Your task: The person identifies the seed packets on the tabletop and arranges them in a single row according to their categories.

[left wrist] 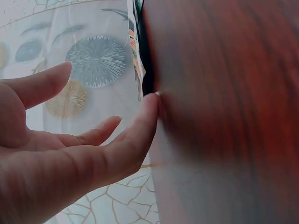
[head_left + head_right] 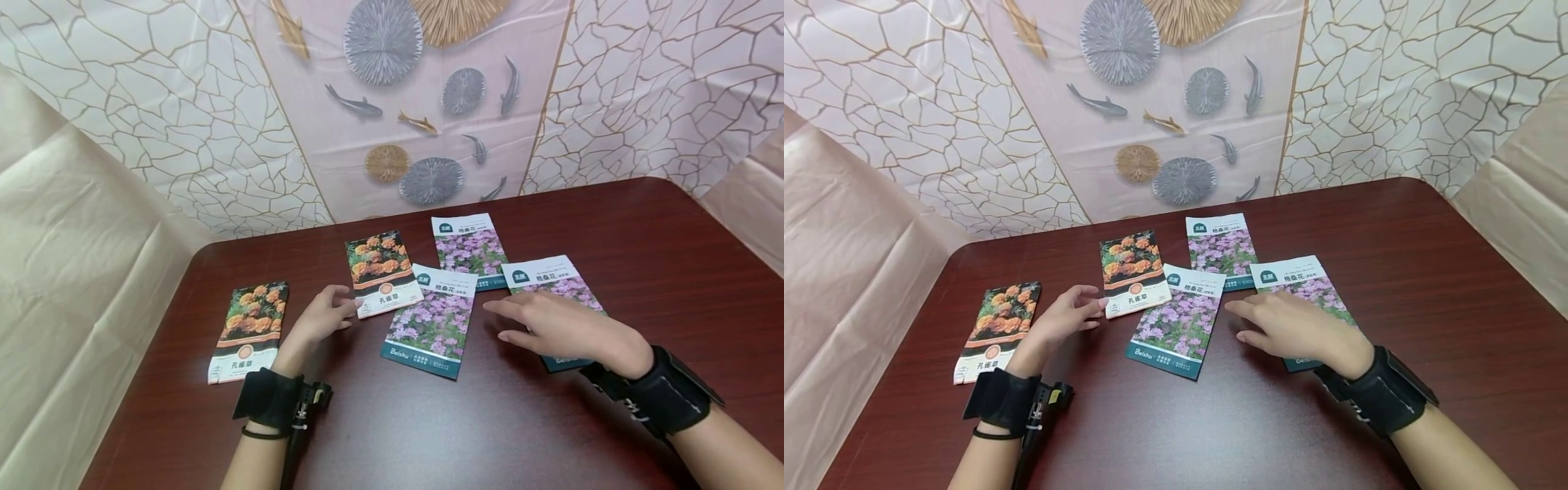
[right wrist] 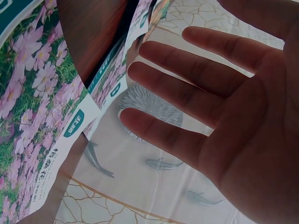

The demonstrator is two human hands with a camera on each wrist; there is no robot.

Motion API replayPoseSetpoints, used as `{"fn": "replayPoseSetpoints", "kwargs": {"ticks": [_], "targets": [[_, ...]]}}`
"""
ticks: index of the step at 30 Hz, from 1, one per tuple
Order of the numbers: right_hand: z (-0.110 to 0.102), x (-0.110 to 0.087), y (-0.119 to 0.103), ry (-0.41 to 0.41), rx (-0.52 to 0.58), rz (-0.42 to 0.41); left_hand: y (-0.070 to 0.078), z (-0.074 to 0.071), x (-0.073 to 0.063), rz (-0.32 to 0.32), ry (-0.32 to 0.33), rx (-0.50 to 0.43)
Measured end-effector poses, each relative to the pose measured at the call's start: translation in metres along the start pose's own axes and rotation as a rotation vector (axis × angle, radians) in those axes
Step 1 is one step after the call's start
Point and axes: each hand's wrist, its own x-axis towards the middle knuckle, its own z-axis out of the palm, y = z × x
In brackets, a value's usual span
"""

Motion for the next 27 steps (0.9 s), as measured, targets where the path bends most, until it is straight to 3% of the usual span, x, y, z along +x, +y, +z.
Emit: {"fn": "replayPoseSetpoints", "kwargs": {"ticks": [7, 13, 21, 27], "targets": [[0.0, 0.0, 0.0, 0.007, -0.018, -0.003, 0.006, 0.003, 0.008, -0.056, -0.032, -0.031], [0.001, 0.001, 0.0, -0.004, -0.016, -0.001, 0.007, 0.005, 0.016, -0.093, -0.016, -0.033], [0.001, 0.001, 0.002, -0.012, -0.005, 0.007, 0.017, 0.012, 0.028, -0.146, 0.074, 0.273], [0.0, 0.0, 0.001, -0.022, -0.001, 0.016, 0.024, 0.019, 0.034, -0.159, 0.116, 0.384]]}}
